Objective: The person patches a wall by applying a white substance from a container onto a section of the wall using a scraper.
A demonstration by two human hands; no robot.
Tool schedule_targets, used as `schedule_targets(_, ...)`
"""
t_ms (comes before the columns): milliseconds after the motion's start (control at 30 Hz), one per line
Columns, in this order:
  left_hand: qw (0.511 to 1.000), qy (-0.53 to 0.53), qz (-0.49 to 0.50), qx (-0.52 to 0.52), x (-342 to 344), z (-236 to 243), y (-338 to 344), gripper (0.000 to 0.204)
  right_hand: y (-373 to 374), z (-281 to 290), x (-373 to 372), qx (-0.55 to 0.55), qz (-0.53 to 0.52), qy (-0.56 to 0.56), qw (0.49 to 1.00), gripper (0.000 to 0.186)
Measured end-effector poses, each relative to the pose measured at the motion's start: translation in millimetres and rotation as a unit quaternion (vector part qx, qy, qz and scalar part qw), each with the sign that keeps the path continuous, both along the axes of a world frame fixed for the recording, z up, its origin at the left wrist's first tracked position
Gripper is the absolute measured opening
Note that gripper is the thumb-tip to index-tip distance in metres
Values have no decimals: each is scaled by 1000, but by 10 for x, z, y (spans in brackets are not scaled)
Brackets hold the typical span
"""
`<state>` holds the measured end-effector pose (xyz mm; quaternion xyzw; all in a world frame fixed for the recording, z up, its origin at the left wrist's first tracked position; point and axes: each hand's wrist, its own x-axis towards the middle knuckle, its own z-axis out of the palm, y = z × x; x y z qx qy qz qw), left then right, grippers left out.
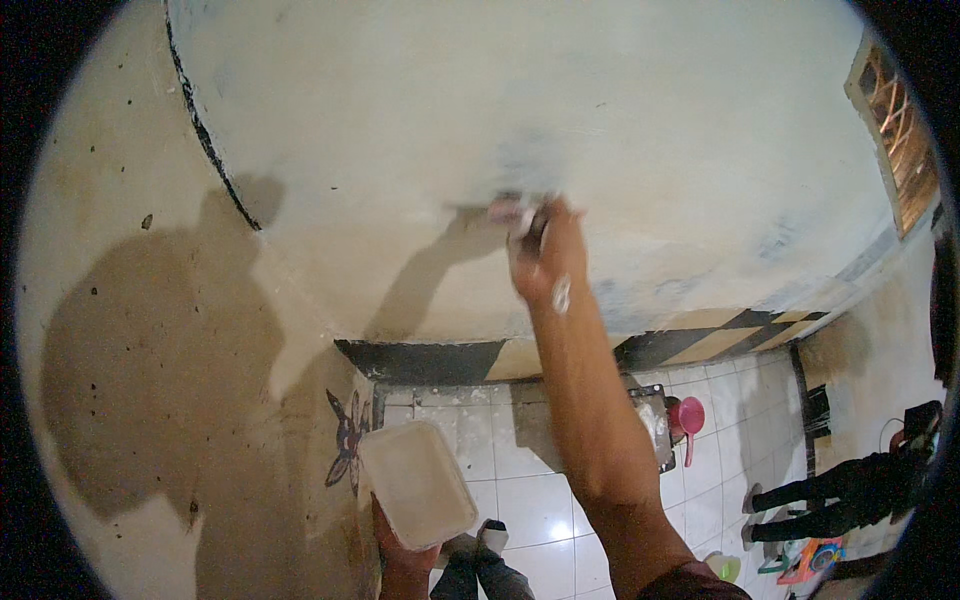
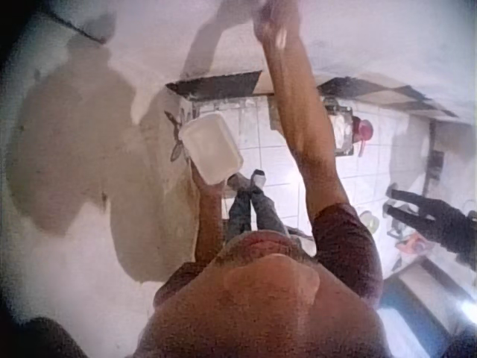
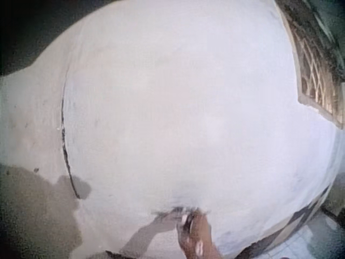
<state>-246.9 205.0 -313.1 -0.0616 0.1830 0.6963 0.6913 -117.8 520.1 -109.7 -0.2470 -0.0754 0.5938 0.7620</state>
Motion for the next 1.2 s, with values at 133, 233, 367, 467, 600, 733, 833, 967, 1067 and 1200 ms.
schedule_targets(133,998,-37,-5,-42,33,351,73,56,-234,1207,41,92,9,-25,995,7)
schedule_targets(233,1000,10,-5,-23,95,605,146,56,-502,1417,261,184,15,-65,981,8)
schedule_targets(367,1000,-9,-9,5,81,523,119,55,-693,1420,425,169,-150,-408,884,5)
schedule_targets(467,999,30,-5,-10,84,401,49,54,-607,1454,520,141,-327,-770,529,6)
schedule_targets(600,999,-12,9,-33,89,-295,-161,58,-221,1263,557,181,-335,-897,224,21)
schedule_targets(733,1000,-5,-7,-22,231,-188,-196,58,194,-146,1129,205,-326,-921,-54,51)
schedule_targets(833,1000,29,4,-3,165,-35,-188,56,-307,-592,1027,211,-174,-958,85,42)
schedule_targets(967,1000,-24,-5,-2,136,-139,-247,57,-587,-277,1245,210,-187,-949,140,56)
schedule_targets(1067,998,-55,-5,-14,86,-132,-240,56,-667,930,832,209,-289,-917,180,42)
schedule_targets(1200,998,-31,-1,-55,132,288,-63,55,-487,2280,548,163,-371,-901,152,22)
